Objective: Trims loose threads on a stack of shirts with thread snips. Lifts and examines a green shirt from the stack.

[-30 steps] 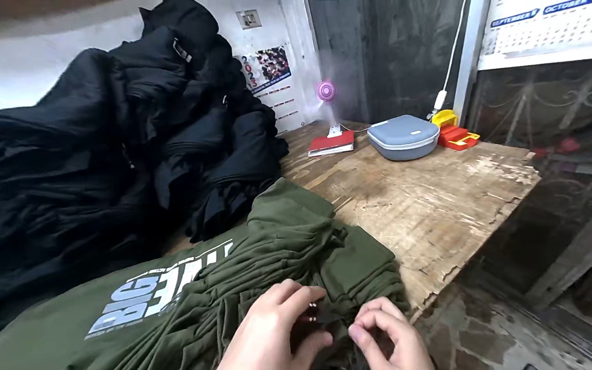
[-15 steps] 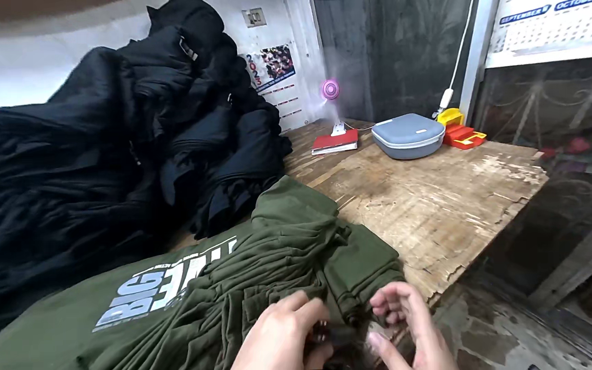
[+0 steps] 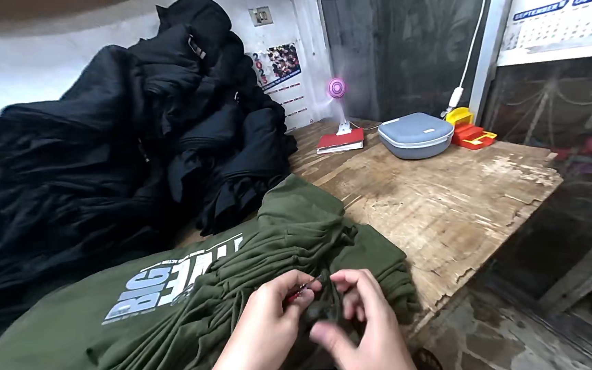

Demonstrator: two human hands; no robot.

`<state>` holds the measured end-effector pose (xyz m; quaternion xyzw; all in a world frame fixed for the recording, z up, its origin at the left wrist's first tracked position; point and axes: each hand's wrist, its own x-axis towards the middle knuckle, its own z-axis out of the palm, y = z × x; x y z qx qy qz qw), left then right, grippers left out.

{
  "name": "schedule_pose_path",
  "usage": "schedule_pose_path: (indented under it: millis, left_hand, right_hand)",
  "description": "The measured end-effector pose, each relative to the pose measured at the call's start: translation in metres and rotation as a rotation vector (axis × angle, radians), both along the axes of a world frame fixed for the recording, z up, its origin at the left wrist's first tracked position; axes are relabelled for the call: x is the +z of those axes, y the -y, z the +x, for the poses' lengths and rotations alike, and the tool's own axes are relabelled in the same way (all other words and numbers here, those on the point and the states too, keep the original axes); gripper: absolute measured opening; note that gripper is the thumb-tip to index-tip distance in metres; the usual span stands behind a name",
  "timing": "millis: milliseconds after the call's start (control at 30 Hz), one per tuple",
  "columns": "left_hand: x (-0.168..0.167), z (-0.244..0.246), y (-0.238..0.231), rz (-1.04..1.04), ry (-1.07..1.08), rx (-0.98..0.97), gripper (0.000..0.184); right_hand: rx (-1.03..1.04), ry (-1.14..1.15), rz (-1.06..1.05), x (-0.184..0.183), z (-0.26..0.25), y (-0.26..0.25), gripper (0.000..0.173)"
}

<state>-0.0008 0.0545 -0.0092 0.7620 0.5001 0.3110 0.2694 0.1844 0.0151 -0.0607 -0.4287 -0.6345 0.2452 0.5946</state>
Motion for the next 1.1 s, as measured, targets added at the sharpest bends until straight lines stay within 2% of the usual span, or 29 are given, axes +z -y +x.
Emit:
schedule_pose_path:
  millis: [67, 200, 267, 333, 400, 467, 500, 600, 667, 800, 900, 1000, 1033, 1100]
  left_hand:
    - [-0.001, 0.001, 0.0, -0.022, 0.027, -0.004, 0.018]
    - [-0.001, 0.003, 0.001, -0.043, 0.037, -0.011, 0.018]
    - [-0.001, 0.003, 0.001, -0.065, 0.025, -0.009, 0.019]
    - [0.0, 0.003, 0.003, -0.092, 0.025, -0.005, 0.027]
    - [0.002, 0.0, 0.008, -0.091, 0.028, -0.026, 0.038]
    - [0.004, -0.005, 0.014, -0.003, 0.009, -0.064, 0.049]
    - [0.005, -0.006, 0.018, 0.067, -0.017, -0.081, 0.052]
    - [0.009, -0.002, 0.032, 0.37, -0.138, -0.067, 0.03]
    - [0.014, 0.008, 0.04, 0.494, -0.228, -0.08, 0.023]
    - [0.006, 0.021, 0.039, 0.676, -0.381, -0.055, 0.012]
    - [0.009, 0.016, 0.04, 0.679, -0.424, -0.03, 0.013]
    - [0.011, 0.011, 0.041, 0.62, -0.368, -0.034, 0.017]
    - [0.01, 0.011, 0.04, 0.596, -0.352, -0.034, 0.019]
    - [0.008, 0.009, 0.038, 0.585, -0.348, -0.025, 0.015]
  right_hand:
    - [0.006, 0.147, 0.011, 0.001, -0.003, 0.01, 0.059]
    - [0.121, 0.081, 0.011, -0.002, -0.001, 0.004, 0.053]
    - [0.028, 0.21, 0.088, -0.003, 0.0, 0.001, 0.034]
    - [-0.178, 0.361, 0.261, -0.005, 0.005, 0.003, 0.009]
    - [-0.296, 0.32, 0.322, 0.001, 0.017, 0.014, 0.008]
    - [-0.244, 0.185, 0.26, 0.005, 0.03, 0.025, 0.005]
    - [-0.198, 0.115, 0.226, 0.005, 0.034, 0.029, 0.005]
    - [-0.084, -0.035, 0.161, 0.001, 0.036, 0.034, 0.004]
    - [-0.034, -0.1, 0.146, 0.0, 0.033, 0.034, 0.004]
    - [0.007, -0.021, 0.126, 0.0, 0.03, 0.036, 0.005]
    - [-0.078, 0.132, 0.032, 0.0, 0.039, 0.036, 0.026]
    - [-0.199, 0.213, 0.005, -0.001, 0.037, 0.029, 0.05]
    - [-0.212, 0.23, 0.005, -0.003, 0.032, 0.026, 0.05]
    - [-0.206, 0.272, 0.013, -0.007, 0.026, 0.022, 0.026]
